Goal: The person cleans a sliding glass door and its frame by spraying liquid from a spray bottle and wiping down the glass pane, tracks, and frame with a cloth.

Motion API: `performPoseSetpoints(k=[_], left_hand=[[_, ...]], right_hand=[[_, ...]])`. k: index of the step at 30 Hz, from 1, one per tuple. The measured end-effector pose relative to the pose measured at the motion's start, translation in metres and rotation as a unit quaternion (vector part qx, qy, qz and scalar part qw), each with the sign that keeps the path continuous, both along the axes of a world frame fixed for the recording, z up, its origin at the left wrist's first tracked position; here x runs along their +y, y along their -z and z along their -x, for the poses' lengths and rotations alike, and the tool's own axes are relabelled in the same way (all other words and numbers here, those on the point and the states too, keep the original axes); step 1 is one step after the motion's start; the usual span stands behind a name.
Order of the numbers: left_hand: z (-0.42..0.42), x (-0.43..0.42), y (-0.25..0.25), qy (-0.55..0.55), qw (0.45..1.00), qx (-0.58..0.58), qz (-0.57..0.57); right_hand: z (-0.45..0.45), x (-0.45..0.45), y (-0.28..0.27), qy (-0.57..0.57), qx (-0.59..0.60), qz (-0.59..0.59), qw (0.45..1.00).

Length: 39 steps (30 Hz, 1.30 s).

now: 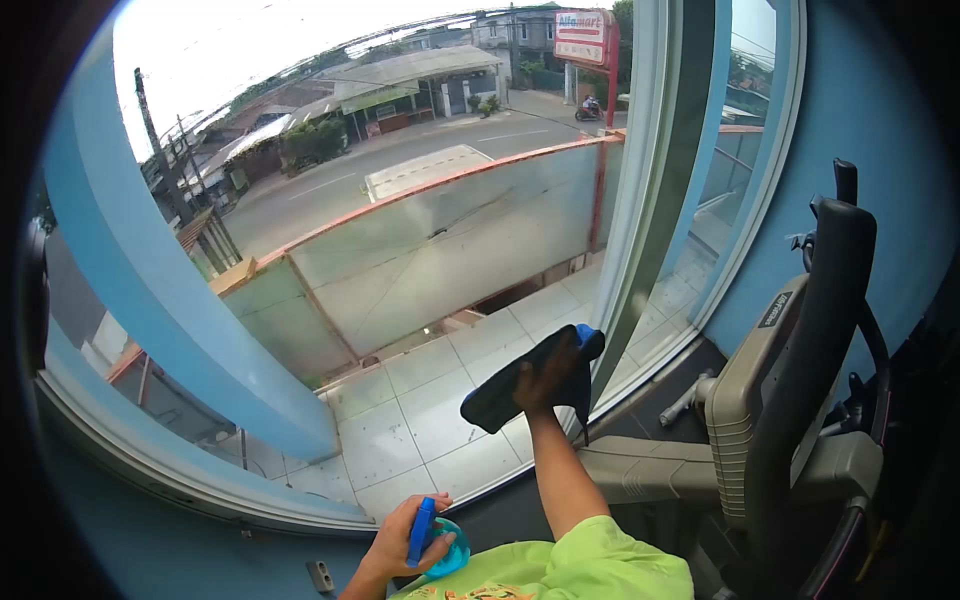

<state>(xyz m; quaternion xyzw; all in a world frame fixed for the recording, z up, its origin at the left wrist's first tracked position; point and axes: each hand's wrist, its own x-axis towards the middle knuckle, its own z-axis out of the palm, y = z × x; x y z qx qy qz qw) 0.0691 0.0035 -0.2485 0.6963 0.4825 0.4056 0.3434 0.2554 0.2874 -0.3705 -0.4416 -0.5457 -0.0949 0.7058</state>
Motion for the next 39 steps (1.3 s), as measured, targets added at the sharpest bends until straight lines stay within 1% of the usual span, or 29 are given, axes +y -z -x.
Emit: performPoseSetpoints(k=[1,2,3,4,6,8,9,10,11,12,13,15,17,18,19,20,21,24,26,28,29,30,31,32,34,35,36,37,39], left_hand=[[0.004,-0.009,0.004,-0.01,1.0,0.001,0.004],[0.01,-0.017,0.008,-0.035,0.998,-0.007,0.045],[0.014,-0.024,0.011,-0.059,0.995,-0.017,0.085],[0.018,-0.028,0.014,-0.075,0.995,-0.02,0.065],[0.022,-0.036,0.012,-0.086,0.995,-0.013,0.058],[0.03,-0.038,0.008,-0.088,0.995,-0.006,0.046],[0.033,-0.037,0.008,-0.088,0.995,-0.006,0.049],[0.036,-0.036,0.007,-0.1,0.993,-0.013,0.068],[0.038,-0.037,0.007,-0.11,0.99,-0.019,0.09],[0.04,-0.037,0.009,-0.1,0.993,-0.001,0.06],[0.042,-0.038,0.009,-0.095,0.994,0.003,0.059],[0.044,-0.043,0.008,-0.092,0.995,0.026,0.027],[0.055,-0.058,0.013,-0.104,0.994,0.017,0.029],[0.063,-0.066,0.016,-0.116,0.992,-0.005,0.046],[0.069,-0.074,0.021,-0.128,0.989,-0.029,0.065],[0.077,-0.082,0.03,-0.134,0.99,-0.017,0.049],[0.081,-0.089,0.028,-0.137,0.989,-0.02,0.053],[0.089,-0.1,0.016,-0.142,0.982,-0.009,0.121],[0.099,-0.095,0.015,-0.129,0.987,0.008,0.097],[0.107,-0.089,0.014,-0.106,0.991,0.026,0.078],[0.111,-0.084,0.013,-0.095,0.993,0.014,0.068],[0.115,-0.083,0.011,-0.086,0.995,0.001,0.057],[0.119,-0.084,0.01,-0.079,0.995,0.005,0.055],[0.124,-0.083,0.008,-0.073,0.997,0.008,0.032],[0.136,-0.09,0.003,-0.074,0.997,-0.002,0.011],[0.146,-0.096,0.005,-0.08,0.997,-0.005,0.008],[0.157,-0.102,0.01,-0.087,0.996,0.0,0.009],[0.165,-0.111,0.014,-0.095,0.995,0.002,0.014],[0.179,-0.122,0.016,-0.111,0.994,0.016,0.017]], right_hand=[[-0.011,0.015,-0.004,0.025,0.077,0.003,0.997],[-0.034,0.044,0.01,-0.07,0.258,0.027,0.963],[-0.046,0.056,-0.005,-0.065,0.306,0.055,0.948],[-0.048,0.059,-0.033,-0.035,0.288,0.076,0.954],[-0.027,0.047,-0.088,0.03,0.19,0.078,0.978],[0.025,0.01,-0.137,0.088,0.047,0.038,0.994],[0.057,-0.015,-0.153,0.105,-0.043,0.006,0.994],[0.086,-0.038,-0.153,0.098,-0.134,-0.033,0.985],[0.109,-0.057,-0.14,0.064,-0.195,-0.072,0.976],[0.119,-0.064,-0.095,0.005,-0.222,-0.103,0.97],[0.129,-0.072,-0.051,-0.057,-0.249,-0.13,0.958],[0.103,-0.077,-0.014,-0.052,-0.186,-0.072,0.979],[0.055,-0.033,0.11,-0.038,-0.172,0.1,0.979],[0.042,-0.027,0.062,-0.049,-0.034,0.08,0.995],[0.022,-0.016,0.027,-0.083,0.13,0.121,0.981],[0.02,-0.013,-0.004,-0.085,0.128,0.125,0.98],[0.017,-0.01,-0.036,-0.063,0.131,0.117,0.982],[0.024,-0.004,-0.115,0.016,0.125,0.086,0.988],[0.074,-0.038,-0.144,0.08,0.024,0.051,0.995],[0.135,-0.085,-0.14,0.111,-0.103,0.007,0.988],[0.158,-0.105,-0.119,0.093,-0.161,-0.018,0.982],[0.169,-0.12,-0.083,0.068,-0.205,-0.03,0.976],[0.167,-0.128,-0.047,0.055,-0.226,-0.017,0.972],[0.154,-0.128,-0.019,0.053,-0.221,0.028,0.974],[0.126,-0.127,-0.014,0.064,-0.077,0.11,0.989],[0.114,-0.114,-0.024,0.056,0.019,0.117,0.991],[0.108,-0.101,-0.042,0.052,0.08,0.117,0.989],[0.111,-0.091,-0.065,0.056,0.109,0.114,0.986],[0.145,-0.095,-0.115,0.077,0.092,0.096,0.988]])
